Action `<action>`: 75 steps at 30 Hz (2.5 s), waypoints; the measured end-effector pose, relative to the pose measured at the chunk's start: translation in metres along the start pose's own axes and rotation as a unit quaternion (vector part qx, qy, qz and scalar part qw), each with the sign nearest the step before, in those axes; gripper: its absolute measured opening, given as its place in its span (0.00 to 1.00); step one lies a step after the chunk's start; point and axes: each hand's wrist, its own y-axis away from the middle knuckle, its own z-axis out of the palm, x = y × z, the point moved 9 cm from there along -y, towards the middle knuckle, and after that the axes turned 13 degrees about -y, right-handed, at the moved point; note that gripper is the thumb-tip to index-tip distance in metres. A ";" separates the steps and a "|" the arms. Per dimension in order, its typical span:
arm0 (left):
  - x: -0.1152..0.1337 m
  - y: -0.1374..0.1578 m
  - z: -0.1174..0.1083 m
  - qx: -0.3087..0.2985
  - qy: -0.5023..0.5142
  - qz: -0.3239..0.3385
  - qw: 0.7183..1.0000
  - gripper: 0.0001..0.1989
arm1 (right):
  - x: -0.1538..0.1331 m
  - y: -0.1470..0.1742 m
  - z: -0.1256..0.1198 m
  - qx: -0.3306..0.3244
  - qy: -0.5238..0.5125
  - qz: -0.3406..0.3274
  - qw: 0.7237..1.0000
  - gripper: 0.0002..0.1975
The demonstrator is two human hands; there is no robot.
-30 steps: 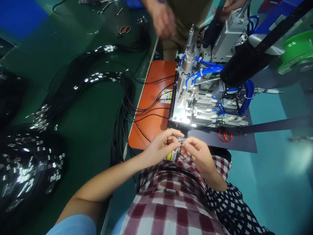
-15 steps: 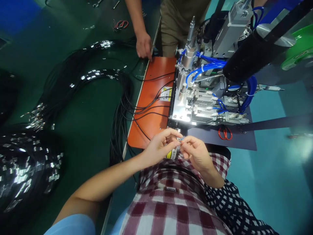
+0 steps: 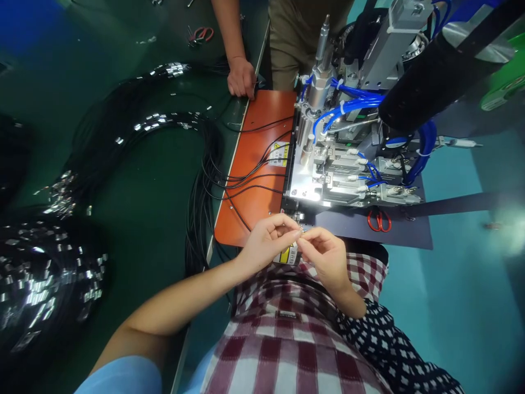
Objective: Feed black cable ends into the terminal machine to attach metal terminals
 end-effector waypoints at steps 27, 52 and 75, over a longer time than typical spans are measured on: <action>-0.008 0.000 -0.004 0.020 -0.100 -0.007 0.995 0.08 | -0.010 -0.005 -0.012 -0.001 0.087 -0.019 0.996 0.09; -0.013 -0.001 -0.004 0.031 -0.088 0.011 0.996 0.09 | 0.000 -0.002 -0.005 -0.019 0.043 -0.026 0.999 0.08; -0.004 -0.011 -0.003 -0.033 -0.206 0.013 0.978 0.05 | 0.003 -0.015 -0.011 -0.020 0.051 -0.013 0.998 0.08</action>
